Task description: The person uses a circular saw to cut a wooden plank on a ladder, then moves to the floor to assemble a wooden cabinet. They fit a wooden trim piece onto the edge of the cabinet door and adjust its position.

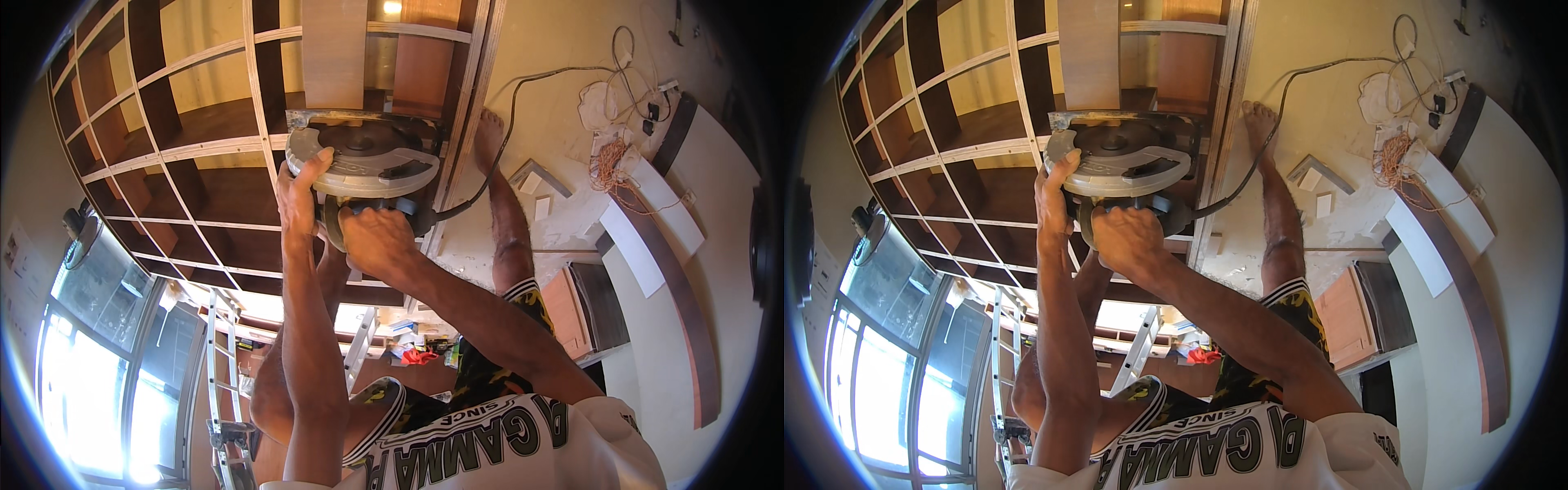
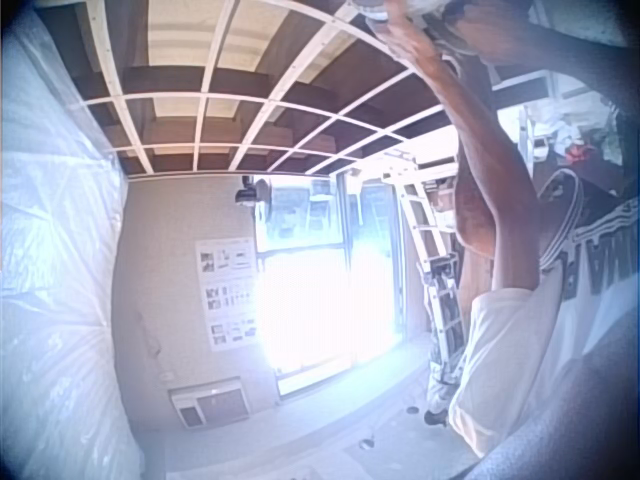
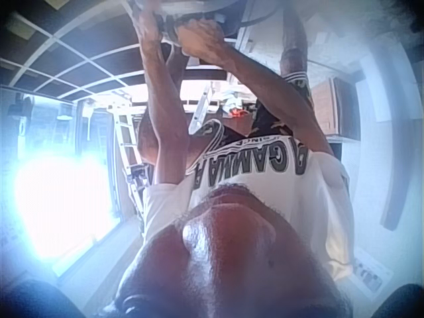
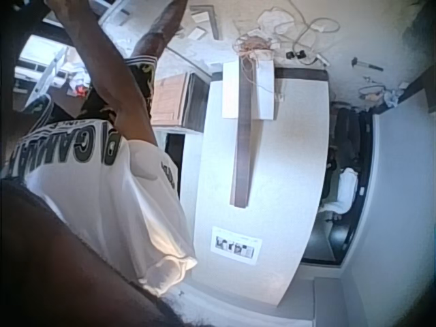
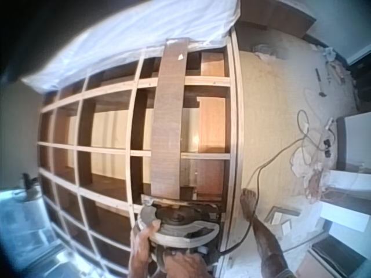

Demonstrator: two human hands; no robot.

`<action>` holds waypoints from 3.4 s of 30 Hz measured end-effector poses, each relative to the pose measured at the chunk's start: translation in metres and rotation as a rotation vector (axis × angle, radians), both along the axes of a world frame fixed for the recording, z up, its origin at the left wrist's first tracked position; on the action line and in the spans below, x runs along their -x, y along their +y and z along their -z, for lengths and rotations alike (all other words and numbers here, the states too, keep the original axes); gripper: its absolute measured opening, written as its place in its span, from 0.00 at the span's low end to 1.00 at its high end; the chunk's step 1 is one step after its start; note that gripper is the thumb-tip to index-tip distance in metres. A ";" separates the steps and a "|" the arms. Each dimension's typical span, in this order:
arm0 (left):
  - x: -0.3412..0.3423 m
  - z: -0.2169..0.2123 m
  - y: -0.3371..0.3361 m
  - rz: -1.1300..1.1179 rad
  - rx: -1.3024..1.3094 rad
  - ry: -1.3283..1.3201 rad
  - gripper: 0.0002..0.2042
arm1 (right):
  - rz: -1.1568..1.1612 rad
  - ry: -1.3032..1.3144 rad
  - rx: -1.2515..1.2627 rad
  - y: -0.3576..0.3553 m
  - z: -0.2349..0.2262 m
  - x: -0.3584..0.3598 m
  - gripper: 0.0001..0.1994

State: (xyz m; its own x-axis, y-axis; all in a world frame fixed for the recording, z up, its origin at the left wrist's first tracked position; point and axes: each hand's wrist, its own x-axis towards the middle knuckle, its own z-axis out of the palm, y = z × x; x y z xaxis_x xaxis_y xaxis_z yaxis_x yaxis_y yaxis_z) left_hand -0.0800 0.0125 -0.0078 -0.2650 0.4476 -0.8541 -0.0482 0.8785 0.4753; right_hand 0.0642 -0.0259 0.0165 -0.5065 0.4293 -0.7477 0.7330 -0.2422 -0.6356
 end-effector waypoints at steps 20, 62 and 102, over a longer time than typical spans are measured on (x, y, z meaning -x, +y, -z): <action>0.008 0.010 -0.005 -0.005 -0.007 0.006 0.31 | 0.010 -0.012 -0.095 -0.004 0.001 0.003 0.09; 0.010 0.012 -0.005 -0.035 -0.024 0.004 0.29 | 0.022 0.000 -0.132 -0.005 0.005 0.003 0.08; 0.012 0.010 -0.002 -0.103 -0.035 -0.016 0.28 | 0.031 0.019 -0.106 -0.002 0.006 0.006 0.10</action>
State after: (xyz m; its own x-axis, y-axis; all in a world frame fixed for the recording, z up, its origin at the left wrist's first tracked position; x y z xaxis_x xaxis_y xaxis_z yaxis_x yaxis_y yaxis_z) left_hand -0.0922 0.0106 -0.0181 -0.2978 0.4487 -0.8426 -0.1450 0.8511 0.5045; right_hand 0.0581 -0.0280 0.0108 -0.5057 0.5209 -0.6877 0.7137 -0.1952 -0.6727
